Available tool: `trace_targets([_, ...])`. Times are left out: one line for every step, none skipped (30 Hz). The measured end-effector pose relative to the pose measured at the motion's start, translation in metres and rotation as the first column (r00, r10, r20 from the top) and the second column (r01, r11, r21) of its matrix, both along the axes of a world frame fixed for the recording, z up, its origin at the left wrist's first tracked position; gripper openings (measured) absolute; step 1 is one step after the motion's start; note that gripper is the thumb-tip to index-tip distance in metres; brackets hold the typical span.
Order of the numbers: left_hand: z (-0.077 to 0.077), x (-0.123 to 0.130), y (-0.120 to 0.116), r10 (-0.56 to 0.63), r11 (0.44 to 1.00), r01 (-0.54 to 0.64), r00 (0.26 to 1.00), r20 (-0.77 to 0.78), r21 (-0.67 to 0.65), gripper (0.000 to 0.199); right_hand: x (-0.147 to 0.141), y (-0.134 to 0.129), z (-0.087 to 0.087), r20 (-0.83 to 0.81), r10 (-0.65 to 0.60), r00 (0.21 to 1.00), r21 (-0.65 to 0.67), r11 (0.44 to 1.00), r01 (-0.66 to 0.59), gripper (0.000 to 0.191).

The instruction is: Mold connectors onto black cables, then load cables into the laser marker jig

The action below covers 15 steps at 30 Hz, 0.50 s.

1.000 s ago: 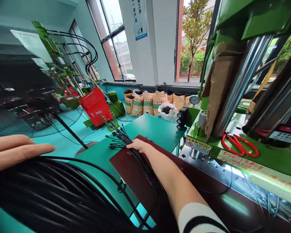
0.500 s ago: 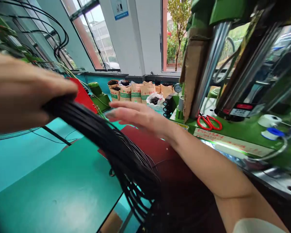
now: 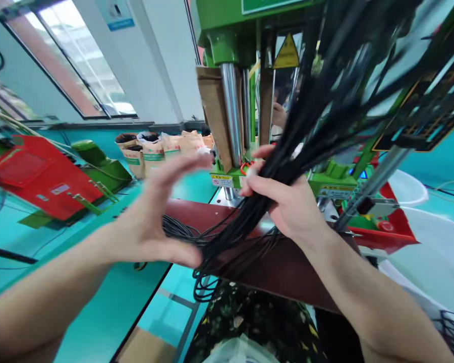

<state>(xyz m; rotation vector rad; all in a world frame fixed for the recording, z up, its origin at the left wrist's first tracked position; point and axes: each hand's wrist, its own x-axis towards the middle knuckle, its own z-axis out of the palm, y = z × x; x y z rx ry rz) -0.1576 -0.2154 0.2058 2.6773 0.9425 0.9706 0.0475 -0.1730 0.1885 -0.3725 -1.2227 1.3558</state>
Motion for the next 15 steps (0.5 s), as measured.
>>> trace_targets([-0.023, -0.002, -0.001, -0.055, 0.976, 0.053, 0.999, -0.002, -0.209, 0.11, 0.01, -0.003, -0.008, -0.047, -0.024, 0.999, -0.049, 0.999, 0.022, 0.029])
trace_targets([-0.046, -0.004, -0.003, -0.078, 0.933, 0.056, 0.996, -0.047, -0.355, 0.117, 0.018, -0.006, -0.016, -0.085, -0.053, 0.995, -0.094, 0.995, 0.045, 0.028])
trace_targets([-0.068, -0.006, -0.004, -0.085, 0.898, 0.037, 0.992, -0.09, -0.439, 0.121, 0.024, -0.008, -0.024, -0.118, -0.077, 0.99, -0.132, 0.989, 0.061, 0.027])
trace_targets([-0.087, -0.007, -0.006, -0.082, 0.869, 0.009, 0.989, -0.126, -0.495, 0.123, 0.028, -0.009, -0.031, -0.147, -0.095, 0.985, -0.169, 0.983, 0.07, 0.026])
trace_targets([-0.103, -0.007, -0.008, -0.081, 0.853, -0.011, 0.985, -0.153, -0.521, 0.125, 0.032, -0.01, -0.037, -0.172, -0.111, 0.979, -0.203, 0.976, 0.075, 0.024])
trace_targets([-0.115, -0.006, -0.011, -0.059, 0.852, -0.037, 0.985, -0.165, -0.523, 0.125, 0.035, -0.011, -0.043, -0.194, -0.126, 0.973, -0.233, 0.969, 0.079, 0.022])
trace_targets([-0.124, -0.004, -0.013, -0.024, 0.86, -0.066, 0.985, -0.169, -0.506, 0.124, 0.037, -0.011, -0.048, -0.212, -0.141, 0.967, -0.257, 0.963, 0.084, 0.02])
trace_targets([-0.129, -0.002, -0.017, 0.025, 0.875, -0.101, 0.986, -0.165, -0.473, 0.122, 0.04, -0.012, -0.052, -0.231, -0.156, 0.96, -0.278, 0.957, 0.089, 0.019])
trace_targets([-0.132, 0.0, -0.021, 0.084, 0.891, -0.146, 0.984, -0.16, -0.43, 0.119, 0.042, -0.013, -0.057, -0.25, -0.17, 0.953, -0.294, 0.951, 0.092, 0.018])
trace_targets([-0.134, 0.002, -0.025, 0.144, 0.904, -0.195, 0.977, -0.158, -0.381, 0.117, 0.045, -0.014, -0.061, -0.267, -0.182, 0.946, -0.307, 0.947, 0.095, 0.018])
trace_targets([-0.136, 0.003, -0.03, 0.208, 0.91, -0.249, 0.966, -0.157, -0.332, 0.114, 0.049, -0.016, -0.066, -0.283, -0.194, 0.939, -0.318, 0.943, 0.099, 0.018])
trace_targets([-0.139, 0.003, -0.036, 0.274, 0.908, -0.307, 0.95, -0.151, -0.284, 0.11, 0.052, -0.017, -0.071, -0.297, -0.21, 0.931, -0.328, 0.939, 0.107, 0.018])
trace_targets([-0.144, 0.003, -0.044, 0.341, 0.901, -0.364, 0.931, -0.134, -0.237, 0.104, 0.056, -0.019, -0.076, -0.304, -0.231, 0.924, -0.339, 0.933, 0.121, 0.018])
trace_targets([-0.151, 0.003, -0.052, 0.406, 0.888, -0.419, 0.908, -0.106, -0.187, 0.096, 0.06, -0.021, -0.082, -0.302, -0.261, 0.917, -0.353, 0.924, 0.147, 0.018])
trace_targets([-0.16, 0.003, -0.06, 0.466, 0.871, -0.471, 0.882, -0.071, -0.137, 0.084, 0.063, -0.024, -0.088, -0.291, -0.302, 0.908, -0.368, 0.911, 0.185, 0.019])
